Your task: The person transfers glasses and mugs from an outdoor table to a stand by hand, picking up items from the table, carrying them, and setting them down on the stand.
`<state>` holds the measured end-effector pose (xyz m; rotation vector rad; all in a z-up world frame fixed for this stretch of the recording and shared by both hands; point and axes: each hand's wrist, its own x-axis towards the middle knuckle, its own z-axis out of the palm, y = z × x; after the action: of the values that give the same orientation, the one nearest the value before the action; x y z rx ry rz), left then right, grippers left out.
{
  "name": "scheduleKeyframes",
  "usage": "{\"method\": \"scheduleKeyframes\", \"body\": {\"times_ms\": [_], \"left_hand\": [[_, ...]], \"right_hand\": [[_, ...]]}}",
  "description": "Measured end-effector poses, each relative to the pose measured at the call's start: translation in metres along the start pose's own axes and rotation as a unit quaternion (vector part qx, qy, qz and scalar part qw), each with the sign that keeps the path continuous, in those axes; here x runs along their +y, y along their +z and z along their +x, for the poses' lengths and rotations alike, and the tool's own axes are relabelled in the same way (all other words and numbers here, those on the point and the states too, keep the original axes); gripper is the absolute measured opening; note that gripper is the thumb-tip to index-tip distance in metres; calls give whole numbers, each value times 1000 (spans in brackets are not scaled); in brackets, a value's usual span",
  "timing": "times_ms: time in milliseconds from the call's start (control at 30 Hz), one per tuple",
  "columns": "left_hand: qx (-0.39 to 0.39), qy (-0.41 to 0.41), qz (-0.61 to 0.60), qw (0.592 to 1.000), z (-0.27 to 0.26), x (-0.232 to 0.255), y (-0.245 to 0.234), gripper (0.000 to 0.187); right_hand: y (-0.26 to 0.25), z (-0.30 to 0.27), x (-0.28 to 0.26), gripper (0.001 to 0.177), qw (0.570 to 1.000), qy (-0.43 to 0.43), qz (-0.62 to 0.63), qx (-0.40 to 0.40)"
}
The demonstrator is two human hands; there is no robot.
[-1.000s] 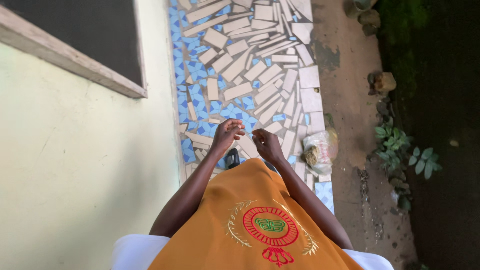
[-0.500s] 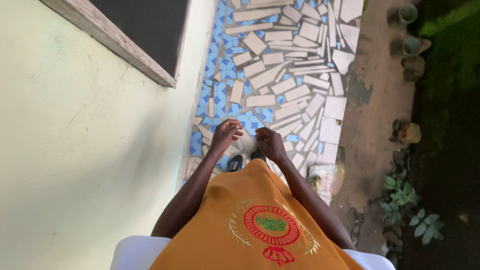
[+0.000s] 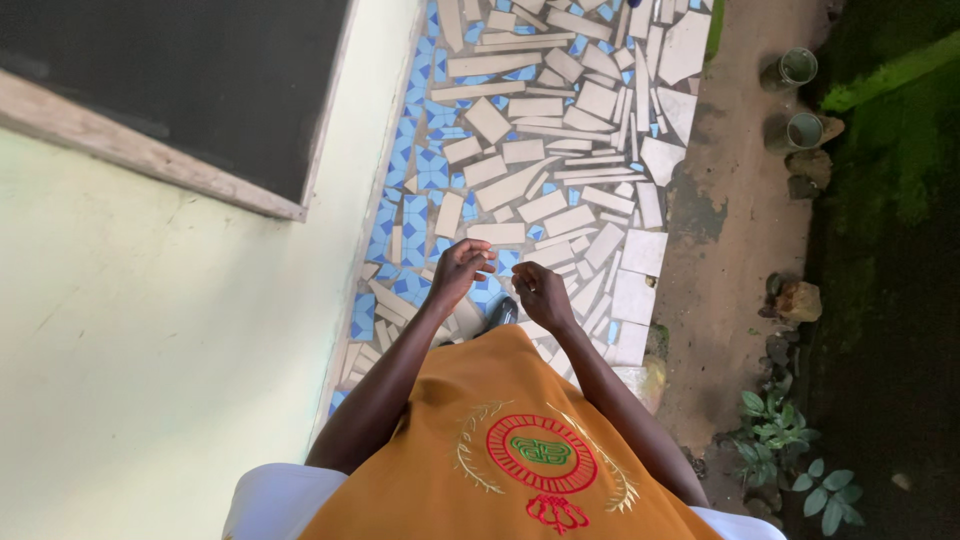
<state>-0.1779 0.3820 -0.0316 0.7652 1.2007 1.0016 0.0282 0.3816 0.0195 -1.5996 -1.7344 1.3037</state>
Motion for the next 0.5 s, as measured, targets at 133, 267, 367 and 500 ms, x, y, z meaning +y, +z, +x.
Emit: {"method": "scheduleKeyframes", "body": {"times_ms": [133, 267, 367, 500], "left_hand": [[-21, -7, -4, 1000, 22, 3, 27, 28], [-42, -13, 9, 999, 35, 10, 49, 29], [-63, -21, 30, 997, 45, 12, 66, 30], [-101, -26, 45, 994, 59, 14, 83, 31]], "right_hand": [[-30, 8, 6, 25, 1000, 11, -3, 16], [-53, 7, 11, 26, 998, 40, -23, 31], [-65, 7, 21, 27, 998, 40, 16, 50], [-76, 6, 31, 25, 995, 53, 47, 74]]}}
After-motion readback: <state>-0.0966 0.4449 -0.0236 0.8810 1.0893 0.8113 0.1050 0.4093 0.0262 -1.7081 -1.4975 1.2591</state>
